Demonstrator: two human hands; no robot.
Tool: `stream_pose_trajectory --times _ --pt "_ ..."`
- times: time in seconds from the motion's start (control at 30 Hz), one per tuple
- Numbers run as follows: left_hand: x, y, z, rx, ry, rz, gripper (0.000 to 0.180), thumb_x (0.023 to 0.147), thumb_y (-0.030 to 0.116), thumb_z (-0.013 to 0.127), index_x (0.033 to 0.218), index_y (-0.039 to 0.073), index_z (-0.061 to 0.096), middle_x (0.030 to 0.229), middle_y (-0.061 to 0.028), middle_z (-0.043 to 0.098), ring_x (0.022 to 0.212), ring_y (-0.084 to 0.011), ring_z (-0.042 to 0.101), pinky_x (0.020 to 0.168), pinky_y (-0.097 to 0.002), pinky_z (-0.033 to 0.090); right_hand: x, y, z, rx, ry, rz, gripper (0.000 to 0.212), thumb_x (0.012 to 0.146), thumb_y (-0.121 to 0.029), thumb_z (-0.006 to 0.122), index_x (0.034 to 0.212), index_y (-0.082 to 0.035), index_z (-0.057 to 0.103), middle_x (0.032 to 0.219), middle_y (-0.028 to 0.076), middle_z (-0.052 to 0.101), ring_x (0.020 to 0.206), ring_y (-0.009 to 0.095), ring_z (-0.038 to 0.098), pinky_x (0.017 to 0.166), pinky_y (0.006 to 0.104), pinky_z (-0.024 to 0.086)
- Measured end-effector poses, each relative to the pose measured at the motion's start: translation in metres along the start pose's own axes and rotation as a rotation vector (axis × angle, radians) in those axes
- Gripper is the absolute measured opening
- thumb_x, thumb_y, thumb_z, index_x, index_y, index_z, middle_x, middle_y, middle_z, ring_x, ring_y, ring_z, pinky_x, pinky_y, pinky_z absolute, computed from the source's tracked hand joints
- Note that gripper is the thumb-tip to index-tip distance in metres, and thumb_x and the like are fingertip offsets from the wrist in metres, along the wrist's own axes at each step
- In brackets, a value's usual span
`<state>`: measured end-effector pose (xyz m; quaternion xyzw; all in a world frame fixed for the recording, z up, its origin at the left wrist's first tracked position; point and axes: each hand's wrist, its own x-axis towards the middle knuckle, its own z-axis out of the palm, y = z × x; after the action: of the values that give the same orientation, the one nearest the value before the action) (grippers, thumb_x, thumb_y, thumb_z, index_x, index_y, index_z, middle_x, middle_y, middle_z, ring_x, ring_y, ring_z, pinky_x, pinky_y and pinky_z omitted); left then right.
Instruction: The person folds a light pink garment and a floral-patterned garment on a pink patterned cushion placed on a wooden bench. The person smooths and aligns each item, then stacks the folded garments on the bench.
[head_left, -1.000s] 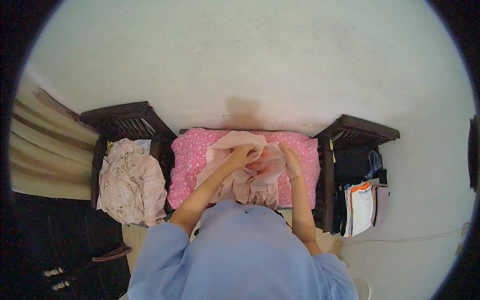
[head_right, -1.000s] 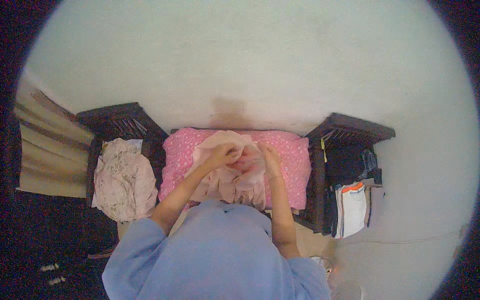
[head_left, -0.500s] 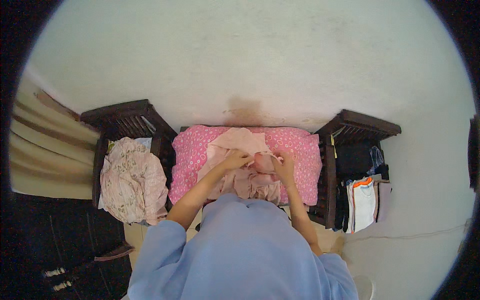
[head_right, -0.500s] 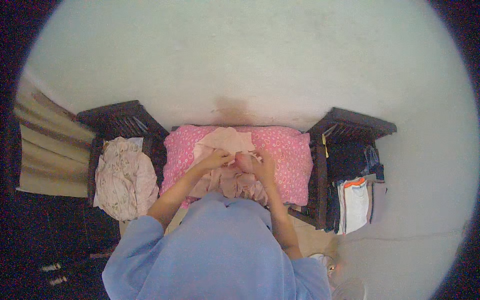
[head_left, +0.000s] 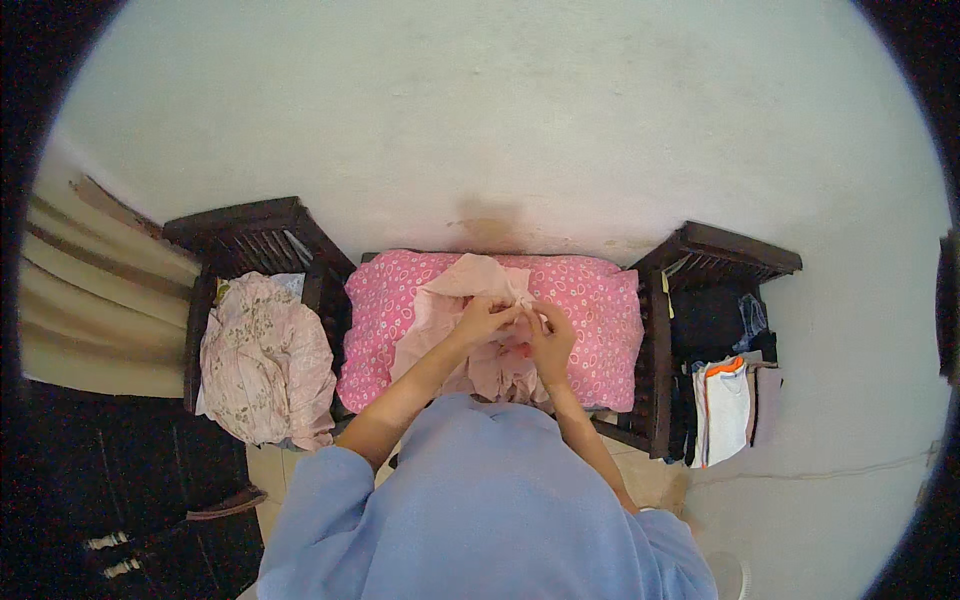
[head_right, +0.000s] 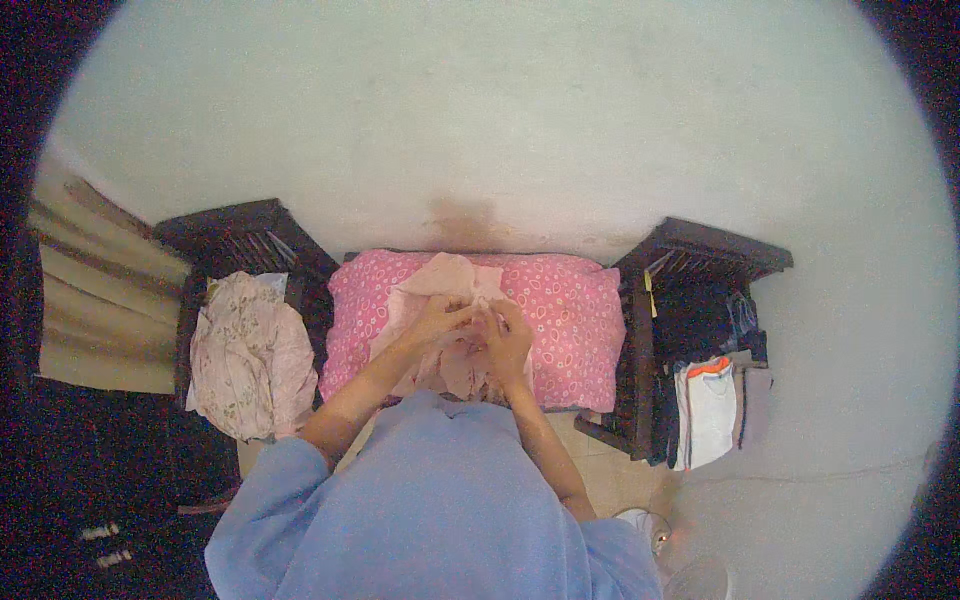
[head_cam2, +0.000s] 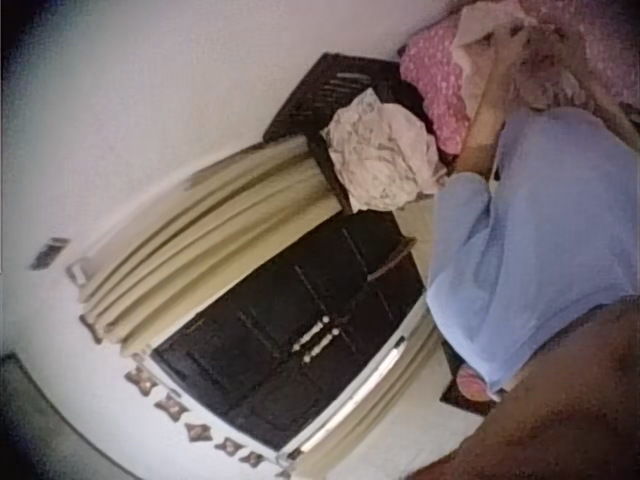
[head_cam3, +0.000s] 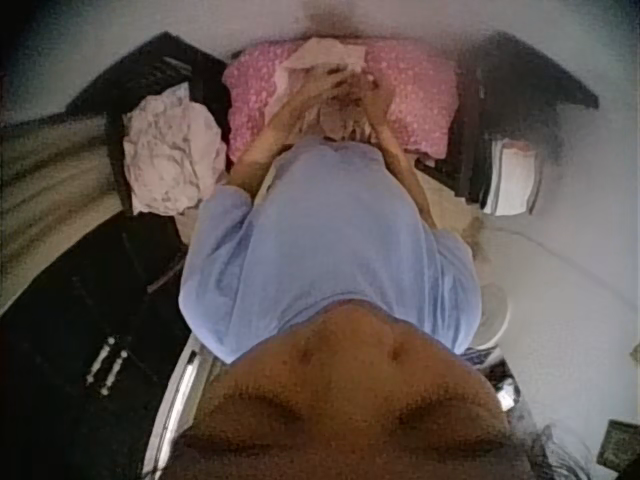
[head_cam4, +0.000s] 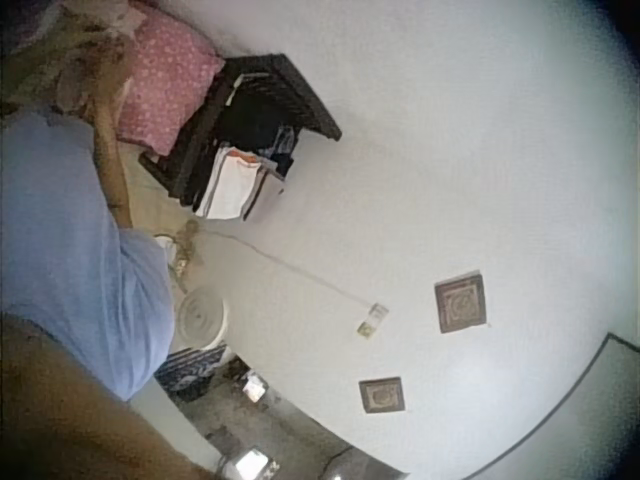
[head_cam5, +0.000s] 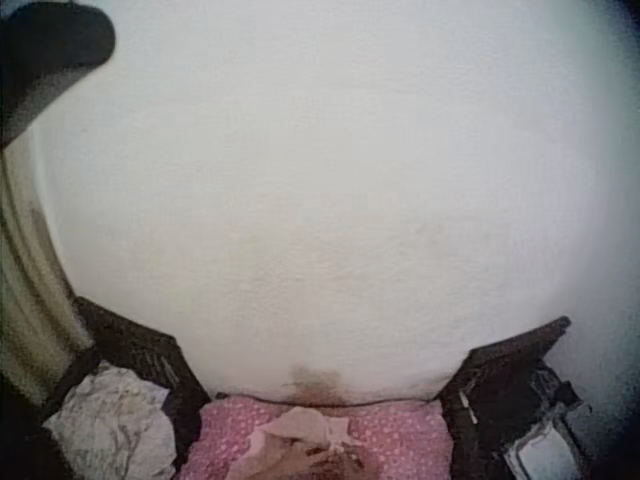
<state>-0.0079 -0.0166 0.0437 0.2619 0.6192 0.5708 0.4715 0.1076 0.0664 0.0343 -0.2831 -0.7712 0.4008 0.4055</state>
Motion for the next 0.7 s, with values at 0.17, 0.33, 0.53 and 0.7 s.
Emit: stream_pose_trajectory --times 0.17,0.33,0.53,0.7 --pt "0.003 -0.007 -0.001 -0.058 0.046 0.109 0.017 0.080 0.018 0.056 0.078 0.002 0.059 0.069 0.0009 0.056 0.061 -0.0046 0.050 0.052 -0.0182 0.041 0.001 -0.011 -0.003 -0.093 -0.081 -0.096 0.016 0.073 -0.010 0.057 0.088 -0.004 0.060 0.083 0.013 0.060 0.075 0.026 0.059 0.065 0.0314 0.046" --pt "0.001 -0.005 0.000 -0.100 0.092 0.095 0.016 0.079 0.017 0.057 0.078 0.001 0.059 0.069 0.0007 0.057 0.061 -0.0042 0.051 0.051 -0.0168 0.041 -0.003 -0.014 0.001 -0.134 -0.071 -0.120 0.011 0.073 -0.004 0.058 0.083 -0.001 0.060 0.075 0.012 0.061 0.066 0.023 0.060 0.056 0.0284 0.046" --pt "0.001 -0.008 -0.001 -0.098 0.113 0.059 0.016 0.078 0.017 0.058 0.079 0.001 0.059 0.070 -0.0007 0.058 0.062 -0.0057 0.052 0.053 -0.0186 0.042 -0.004 -0.018 0.009 0.025 -0.023 0.057 0.010 0.072 -0.006 0.059 0.081 -0.001 0.061 0.069 0.008 0.060 0.052 0.012 0.051 0.047 0.0244 0.039" --pt "0.003 -0.016 0.001 0.115 0.186 0.232 0.023 0.077 0.022 0.059 0.082 -0.001 0.059 0.070 -0.0030 0.058 0.061 -0.0092 0.053 0.055 -0.0233 0.044 -0.011 -0.008 0.011 0.071 -0.025 0.188 0.010 0.072 -0.006 0.060 0.079 0.001 0.062 0.064 0.003 0.059 0.047 0.005 0.041 0.043 0.0209 0.032"
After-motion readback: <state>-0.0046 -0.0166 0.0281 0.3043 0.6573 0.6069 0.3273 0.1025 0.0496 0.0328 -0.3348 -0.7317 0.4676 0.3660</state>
